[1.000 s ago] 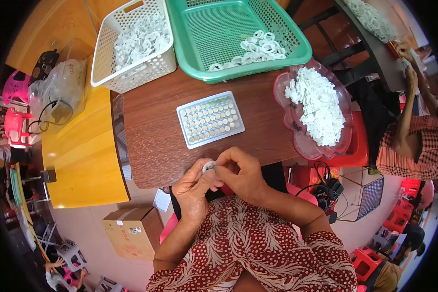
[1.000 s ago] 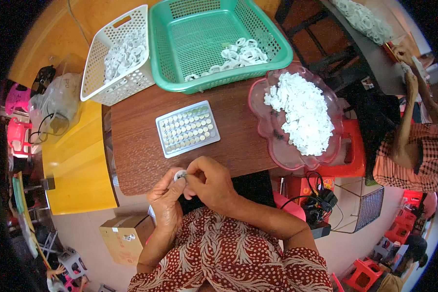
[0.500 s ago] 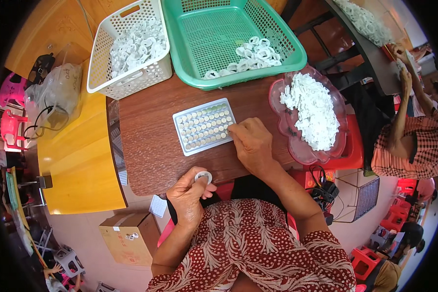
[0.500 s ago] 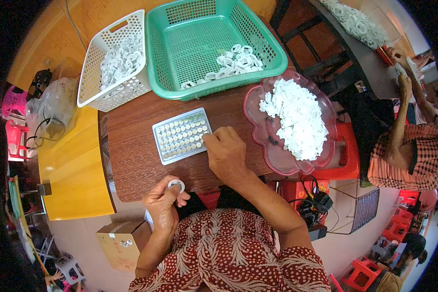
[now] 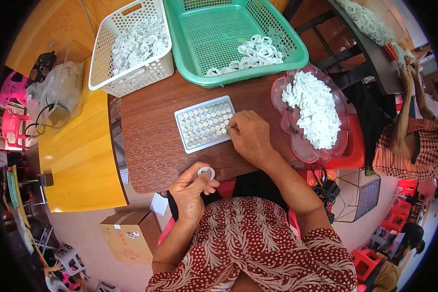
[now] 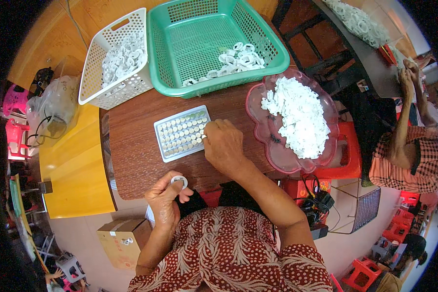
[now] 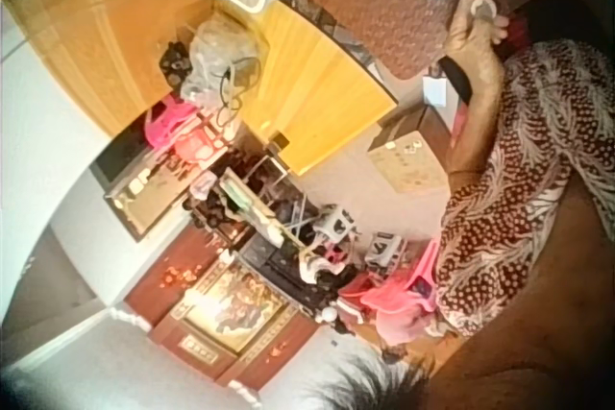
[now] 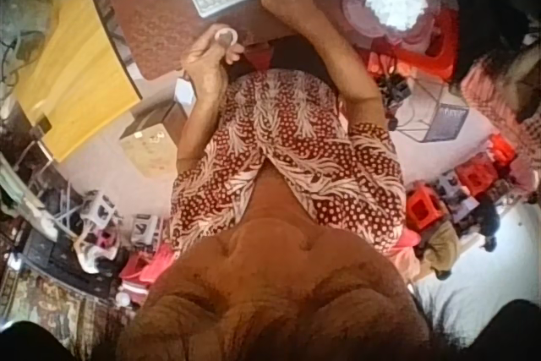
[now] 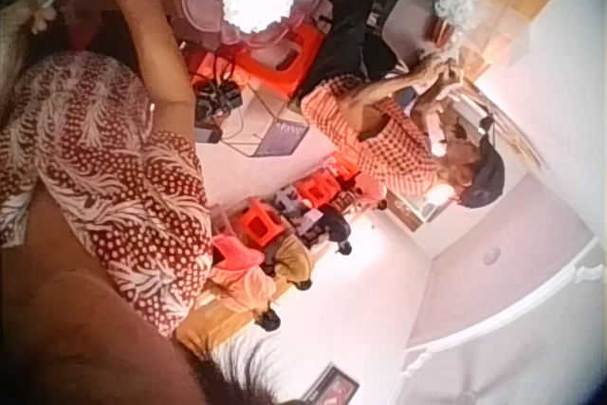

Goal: The person picks up a white plastic base, inserts a small metal battery from a tray, and snaps a white plastic cover onto the assembly before placing it into a pink flower-shaped bowl.

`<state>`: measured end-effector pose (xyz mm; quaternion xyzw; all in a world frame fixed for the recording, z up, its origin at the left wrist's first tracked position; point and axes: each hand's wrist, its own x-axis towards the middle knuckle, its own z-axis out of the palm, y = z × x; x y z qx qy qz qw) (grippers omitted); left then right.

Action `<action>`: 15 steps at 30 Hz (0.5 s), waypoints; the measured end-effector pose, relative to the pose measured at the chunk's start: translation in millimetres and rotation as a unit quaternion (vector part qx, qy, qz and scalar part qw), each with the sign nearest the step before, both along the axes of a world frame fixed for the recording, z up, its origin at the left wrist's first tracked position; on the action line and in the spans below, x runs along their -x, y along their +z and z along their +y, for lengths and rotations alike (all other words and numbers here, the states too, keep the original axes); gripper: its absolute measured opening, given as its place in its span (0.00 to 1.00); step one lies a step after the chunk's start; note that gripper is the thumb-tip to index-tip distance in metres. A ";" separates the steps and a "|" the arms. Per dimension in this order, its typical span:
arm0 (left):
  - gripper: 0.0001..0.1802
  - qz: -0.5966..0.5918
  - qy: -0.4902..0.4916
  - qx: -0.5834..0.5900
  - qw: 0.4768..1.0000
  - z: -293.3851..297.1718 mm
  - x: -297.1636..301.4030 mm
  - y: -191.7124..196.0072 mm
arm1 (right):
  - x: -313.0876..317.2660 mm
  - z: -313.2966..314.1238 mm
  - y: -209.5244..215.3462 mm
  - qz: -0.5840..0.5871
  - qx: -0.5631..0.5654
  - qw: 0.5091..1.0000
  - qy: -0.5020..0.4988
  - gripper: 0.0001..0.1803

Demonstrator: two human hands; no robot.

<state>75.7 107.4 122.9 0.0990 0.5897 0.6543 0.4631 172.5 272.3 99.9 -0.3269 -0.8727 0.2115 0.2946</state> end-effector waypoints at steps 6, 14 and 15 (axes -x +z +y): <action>0.07 -0.018 0.000 0.005 1.000 -0.4 1.0 -1.0 | 2.3 -3.7 5.0 -0.004 -0.017 1.000 -0.019 0.08; 0.09 -0.018 -0.008 0.013 1.000 1.4 1.8 1.0 | 0.4 -7.7 -2.5 0.052 -0.079 0.995 0.016 0.10; 0.09 -0.032 -0.014 0.006 0.999 1.3 2.1 1.2 | -0.6 -9.2 -1.7 0.053 -0.076 0.996 0.017 0.10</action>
